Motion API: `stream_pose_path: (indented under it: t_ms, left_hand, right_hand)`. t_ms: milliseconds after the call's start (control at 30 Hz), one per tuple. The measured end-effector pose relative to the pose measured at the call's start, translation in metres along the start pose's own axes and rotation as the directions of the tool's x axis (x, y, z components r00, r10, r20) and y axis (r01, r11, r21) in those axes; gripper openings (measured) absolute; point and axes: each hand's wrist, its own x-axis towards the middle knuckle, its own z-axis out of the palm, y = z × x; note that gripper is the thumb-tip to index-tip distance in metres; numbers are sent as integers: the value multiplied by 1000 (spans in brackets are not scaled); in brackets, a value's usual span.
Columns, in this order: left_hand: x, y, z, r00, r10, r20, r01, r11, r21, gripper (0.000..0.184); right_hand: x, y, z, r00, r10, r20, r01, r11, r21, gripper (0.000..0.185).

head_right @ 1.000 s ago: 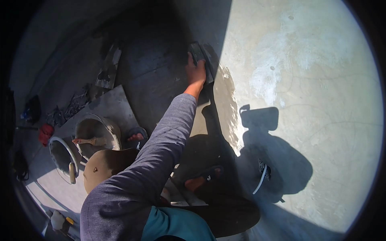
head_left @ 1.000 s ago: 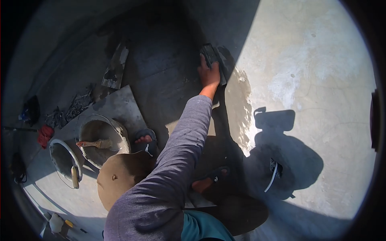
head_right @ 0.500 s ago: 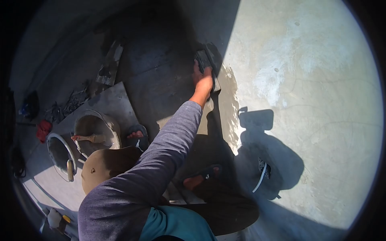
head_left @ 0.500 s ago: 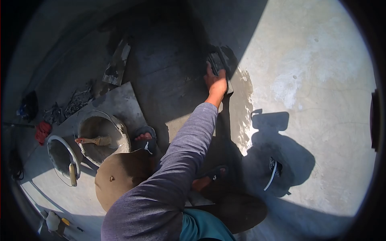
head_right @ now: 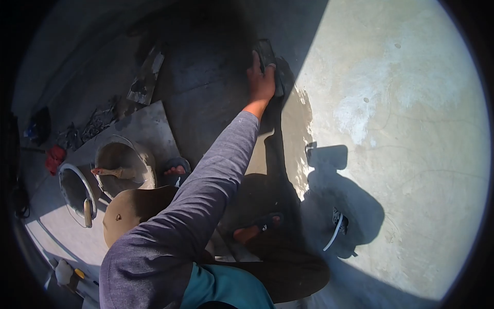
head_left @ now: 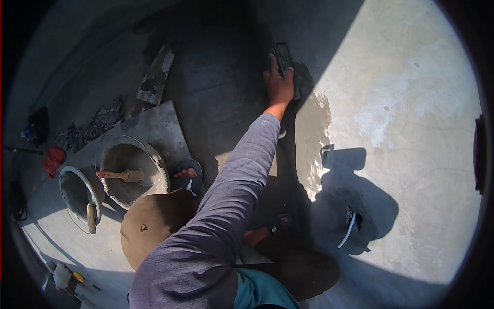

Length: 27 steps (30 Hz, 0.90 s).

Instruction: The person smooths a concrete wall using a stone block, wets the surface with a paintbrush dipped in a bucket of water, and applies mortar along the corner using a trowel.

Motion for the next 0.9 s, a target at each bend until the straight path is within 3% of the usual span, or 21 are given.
stream_pose_path:
  t_ms: [100, 267, 333, 400, 467, 667, 733, 800, 867, 900]
  left_hand:
    - [61, -33, -8, 991, -109, 80, 108, 994, 14, 78]
    - [37, -71, -1, 976, -199, 88, 212, 963, -165, 79]
    - [-1, -72, -7, 974, -213, 80, 223, 961, -164, 78]
    - [-32, -82, -1, 958, -280, 54, 283, 958, -47, 79]
    - [-73, -78, 4, 879, -471, 75, 472, 882, -1, 81]
    - [-209, -69, 18, 705, -675, 217, 705, 701, -107, 80]
    - [-256, -41, 16, 805, -568, 173, 579, 815, -15, 85]
    - [-282, -14, 8, 958, -229, 174, 253, 959, -129, 85]
    - [-253, 6, 0, 975, 96, 202, -57, 980, -190, 84]
    - [-222, 14, -2, 980, 136, 144, -110, 978, -175, 83]
  right_hand:
    - [3, 1, 4, 1000, -14, 6, 14, 1000, -15, 29]
    - [6, 4, 11, 999, 7, 36, -7, 1000, -5, 30]
    - [7, 3, 13, 999, 9, 40, -9, 1000, -2, 30]
    - [7, 3, 13, 999, 12, 38, -12, 1000, -2, 31]
    - [8, 1, 14, 999, 15, 31, -15, 1000, 4, 31]
    - [8, -5, 11, 1000, 15, 6, -15, 1000, 24, 32]
    - [8, -7, 9, 1000, 16, 1, -16, 999, 32, 33]
    - [6, -7, 6, 1000, 13, -1, -13, 999, 31, 33]
    - [6, -5, 5, 1000, 7, 0, -7, 999, 41, 33]
    - [6, -6, 5, 1000, 7, -1, -7, 999, 43, 34]
